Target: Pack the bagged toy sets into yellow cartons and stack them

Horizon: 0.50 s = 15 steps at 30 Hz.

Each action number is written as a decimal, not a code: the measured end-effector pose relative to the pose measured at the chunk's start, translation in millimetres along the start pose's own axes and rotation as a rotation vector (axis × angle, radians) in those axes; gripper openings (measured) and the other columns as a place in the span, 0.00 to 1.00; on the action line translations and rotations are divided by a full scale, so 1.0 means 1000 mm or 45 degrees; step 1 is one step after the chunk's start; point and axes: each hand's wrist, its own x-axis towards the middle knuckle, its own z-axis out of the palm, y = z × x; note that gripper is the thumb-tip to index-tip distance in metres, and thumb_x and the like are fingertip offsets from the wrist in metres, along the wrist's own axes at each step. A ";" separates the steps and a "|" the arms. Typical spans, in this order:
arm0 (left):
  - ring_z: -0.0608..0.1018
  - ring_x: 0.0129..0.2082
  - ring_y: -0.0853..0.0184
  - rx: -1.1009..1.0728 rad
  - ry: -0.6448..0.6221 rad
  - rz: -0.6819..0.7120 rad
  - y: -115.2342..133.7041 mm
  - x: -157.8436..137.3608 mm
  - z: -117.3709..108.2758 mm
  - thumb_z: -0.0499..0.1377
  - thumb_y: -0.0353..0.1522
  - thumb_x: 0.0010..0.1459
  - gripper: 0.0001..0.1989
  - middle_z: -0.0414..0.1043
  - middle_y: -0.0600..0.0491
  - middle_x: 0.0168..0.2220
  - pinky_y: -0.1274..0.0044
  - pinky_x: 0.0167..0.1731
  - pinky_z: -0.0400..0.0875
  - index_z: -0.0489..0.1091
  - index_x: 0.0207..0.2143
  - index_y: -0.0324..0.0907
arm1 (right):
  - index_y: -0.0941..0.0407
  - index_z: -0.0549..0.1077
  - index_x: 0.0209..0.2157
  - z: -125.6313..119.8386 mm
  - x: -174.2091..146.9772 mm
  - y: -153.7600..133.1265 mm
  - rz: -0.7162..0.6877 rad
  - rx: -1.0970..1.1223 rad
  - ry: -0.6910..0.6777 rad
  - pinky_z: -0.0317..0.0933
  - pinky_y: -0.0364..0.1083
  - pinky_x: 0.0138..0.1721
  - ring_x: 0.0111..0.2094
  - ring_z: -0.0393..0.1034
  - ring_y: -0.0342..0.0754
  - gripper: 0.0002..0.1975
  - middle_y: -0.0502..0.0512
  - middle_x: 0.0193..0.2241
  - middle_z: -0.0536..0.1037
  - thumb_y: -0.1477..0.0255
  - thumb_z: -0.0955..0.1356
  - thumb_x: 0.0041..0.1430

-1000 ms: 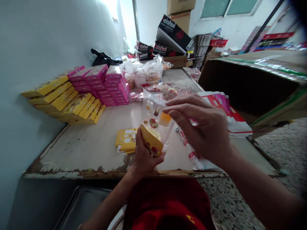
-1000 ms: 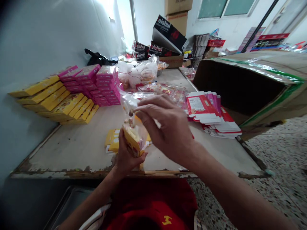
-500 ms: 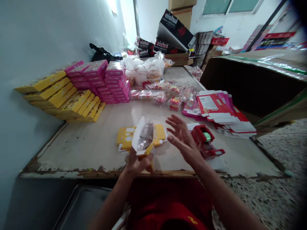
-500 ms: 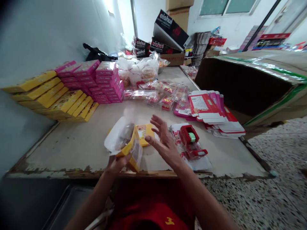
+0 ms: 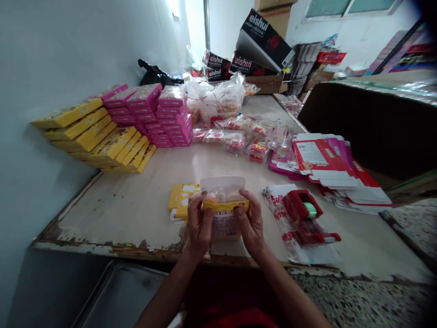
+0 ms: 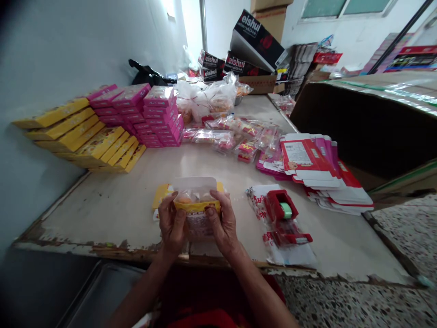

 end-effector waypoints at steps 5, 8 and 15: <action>0.73 0.52 0.60 0.294 -0.009 0.287 0.010 0.003 -0.014 0.61 0.43 0.65 0.13 0.68 0.48 0.49 0.66 0.53 0.71 0.68 0.46 0.47 | 0.47 0.68 0.45 -0.011 0.008 -0.020 -0.239 0.123 0.174 0.66 0.54 0.49 0.50 0.68 0.54 0.05 0.55 0.48 0.71 0.69 0.62 0.71; 0.77 0.47 0.63 0.329 -0.045 0.240 0.027 0.014 -0.016 0.63 0.33 0.65 0.04 0.74 0.51 0.44 0.69 0.49 0.74 0.69 0.38 0.45 | 0.50 0.70 0.40 -0.028 0.019 -0.039 -0.286 -0.047 0.073 0.66 0.54 0.50 0.51 0.69 0.54 0.06 0.57 0.50 0.73 0.74 0.64 0.70; 0.85 0.43 0.62 -0.256 -0.071 0.218 0.041 0.028 -0.010 0.68 0.28 0.60 0.15 0.83 0.54 0.40 0.66 0.48 0.81 0.67 0.45 0.47 | 0.47 0.69 0.50 -0.052 0.023 -0.039 -0.388 0.045 -0.089 0.72 0.54 0.51 0.51 0.74 0.52 0.13 0.55 0.48 0.78 0.78 0.67 0.68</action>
